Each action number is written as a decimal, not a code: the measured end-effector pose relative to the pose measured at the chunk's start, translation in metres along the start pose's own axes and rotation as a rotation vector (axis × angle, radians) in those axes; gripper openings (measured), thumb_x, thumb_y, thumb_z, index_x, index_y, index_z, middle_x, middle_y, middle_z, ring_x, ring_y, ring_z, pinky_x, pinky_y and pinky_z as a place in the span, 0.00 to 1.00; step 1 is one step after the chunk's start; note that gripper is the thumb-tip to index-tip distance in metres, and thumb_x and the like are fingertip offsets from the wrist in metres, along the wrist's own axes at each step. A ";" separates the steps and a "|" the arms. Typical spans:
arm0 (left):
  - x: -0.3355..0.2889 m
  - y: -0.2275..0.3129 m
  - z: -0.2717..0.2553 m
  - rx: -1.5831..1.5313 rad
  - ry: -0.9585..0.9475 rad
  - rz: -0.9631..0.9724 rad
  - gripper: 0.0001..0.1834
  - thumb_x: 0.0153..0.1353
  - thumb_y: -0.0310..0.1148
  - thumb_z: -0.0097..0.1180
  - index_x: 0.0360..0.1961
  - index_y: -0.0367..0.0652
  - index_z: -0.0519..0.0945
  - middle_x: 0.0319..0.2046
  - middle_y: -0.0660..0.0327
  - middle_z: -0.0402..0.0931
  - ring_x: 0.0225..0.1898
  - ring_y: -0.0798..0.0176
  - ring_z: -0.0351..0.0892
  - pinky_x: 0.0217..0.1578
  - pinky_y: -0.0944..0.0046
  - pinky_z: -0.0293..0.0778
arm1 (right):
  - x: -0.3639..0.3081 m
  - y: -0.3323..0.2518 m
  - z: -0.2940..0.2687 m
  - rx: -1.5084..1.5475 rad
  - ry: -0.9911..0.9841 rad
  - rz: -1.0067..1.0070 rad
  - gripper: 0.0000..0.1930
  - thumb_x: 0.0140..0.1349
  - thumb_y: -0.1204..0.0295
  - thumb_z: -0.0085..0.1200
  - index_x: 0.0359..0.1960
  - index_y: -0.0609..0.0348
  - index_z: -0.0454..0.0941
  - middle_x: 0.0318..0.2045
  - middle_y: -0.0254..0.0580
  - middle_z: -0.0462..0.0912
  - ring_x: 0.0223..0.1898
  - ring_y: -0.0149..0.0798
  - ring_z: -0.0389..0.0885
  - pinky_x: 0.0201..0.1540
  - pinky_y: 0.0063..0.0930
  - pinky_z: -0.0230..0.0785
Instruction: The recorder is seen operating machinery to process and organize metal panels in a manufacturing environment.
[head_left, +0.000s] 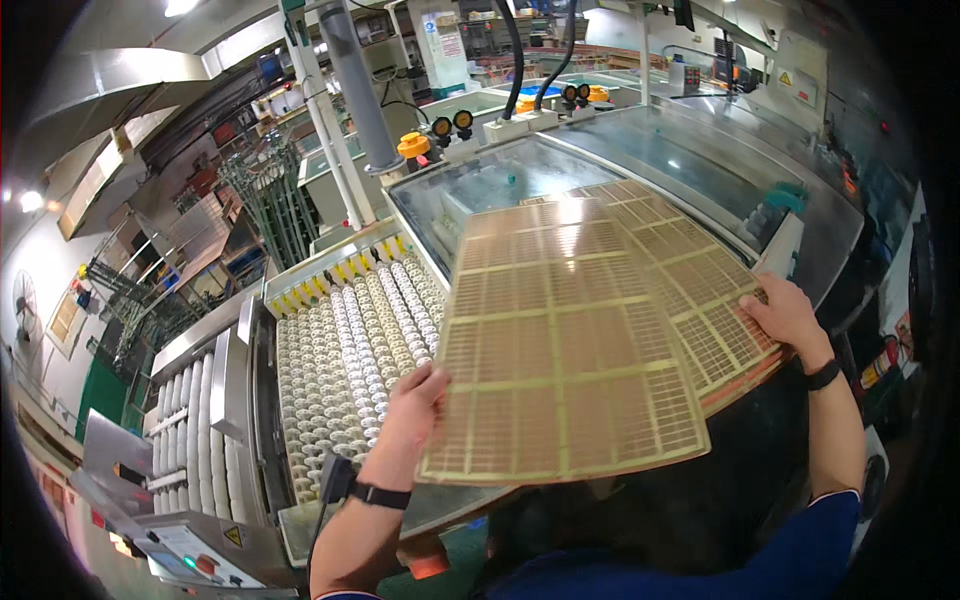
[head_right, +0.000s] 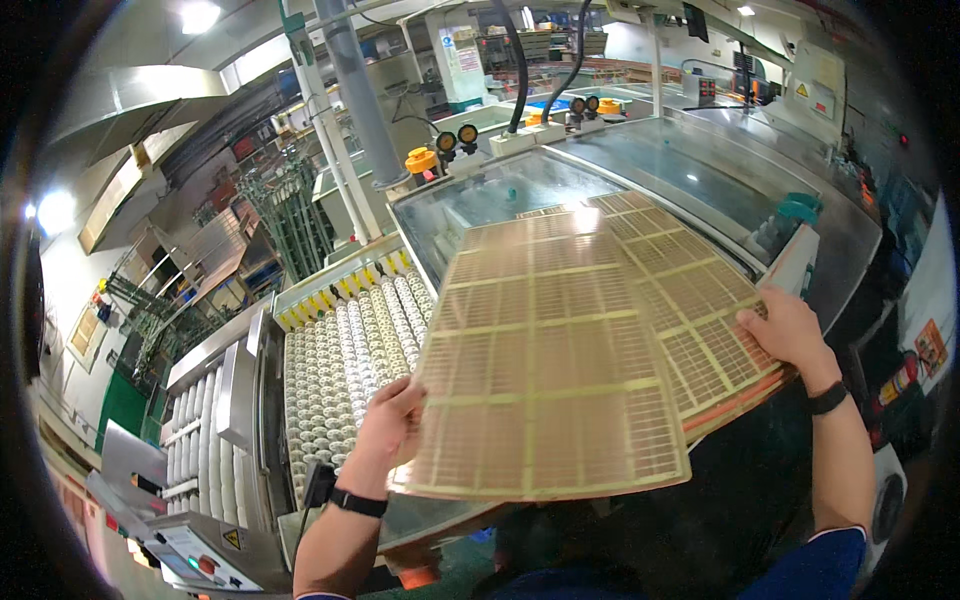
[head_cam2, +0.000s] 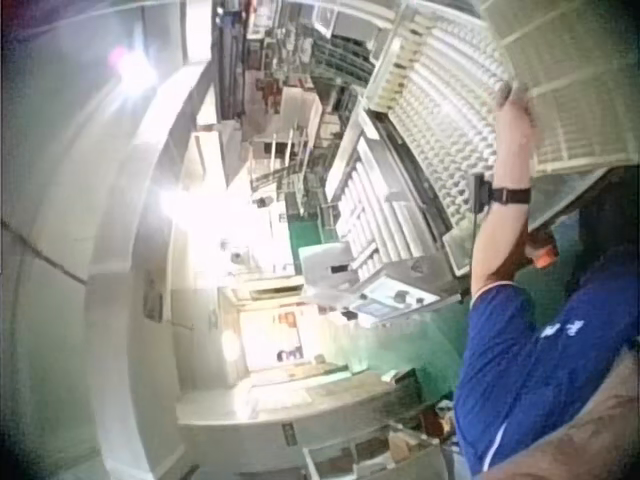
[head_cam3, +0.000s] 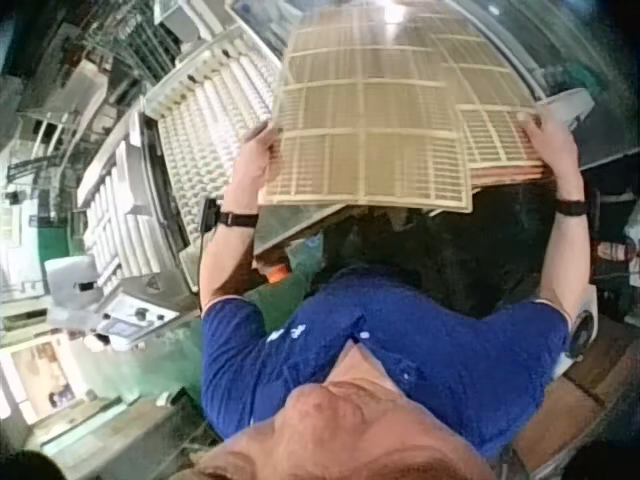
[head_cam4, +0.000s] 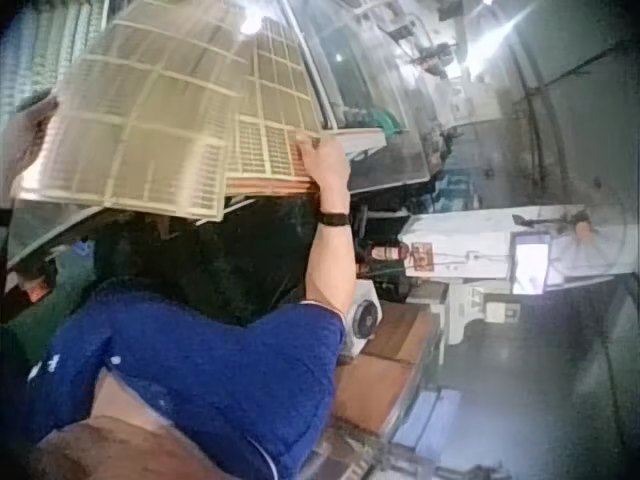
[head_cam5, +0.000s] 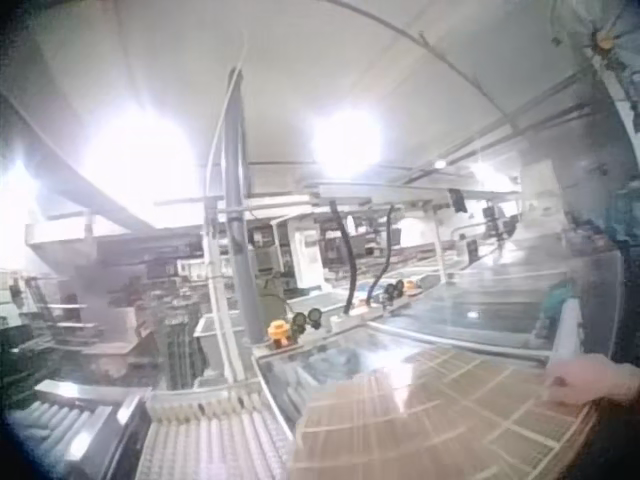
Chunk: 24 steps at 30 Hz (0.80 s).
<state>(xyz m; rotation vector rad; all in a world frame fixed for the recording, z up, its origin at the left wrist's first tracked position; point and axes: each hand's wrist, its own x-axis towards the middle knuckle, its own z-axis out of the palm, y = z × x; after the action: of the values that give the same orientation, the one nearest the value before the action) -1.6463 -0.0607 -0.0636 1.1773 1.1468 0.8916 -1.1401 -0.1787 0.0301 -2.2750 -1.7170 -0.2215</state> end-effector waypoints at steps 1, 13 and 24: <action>-0.011 0.001 -0.013 -0.146 0.076 0.015 0.12 0.68 0.33 0.54 0.46 0.34 0.80 0.34 0.62 0.79 0.33 0.69 0.76 0.32 0.70 0.72 | -0.004 0.004 0.004 0.015 -0.022 0.077 0.23 0.63 0.52 0.55 0.38 0.64 0.77 0.38 0.57 0.81 0.42 0.61 0.79 0.43 0.48 0.71; -0.015 -0.086 -0.250 -0.140 0.380 0.186 0.09 0.69 0.27 0.46 0.44 0.33 0.76 0.38 0.60 0.80 0.36 0.67 0.79 0.39 0.65 0.76 | -0.013 0.013 0.014 0.075 0.035 0.236 0.24 0.63 0.53 0.54 0.50 0.61 0.79 0.43 0.55 0.82 0.48 0.57 0.79 0.50 0.43 0.70; 0.066 -0.161 -0.240 0.062 0.273 -0.131 0.14 0.71 0.31 0.46 0.49 0.32 0.75 0.37 0.56 0.79 0.34 0.61 0.78 0.36 0.59 0.75 | -0.014 -0.006 0.006 0.065 -0.008 0.282 0.22 0.63 0.53 0.55 0.46 0.61 0.79 0.40 0.55 0.82 0.45 0.57 0.80 0.48 0.43 0.71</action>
<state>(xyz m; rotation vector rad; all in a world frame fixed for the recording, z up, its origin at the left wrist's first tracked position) -1.8727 0.0246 -0.2343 1.0375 1.4644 0.9412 -1.1504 -0.1885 0.0211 -2.4354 -1.3633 -0.0958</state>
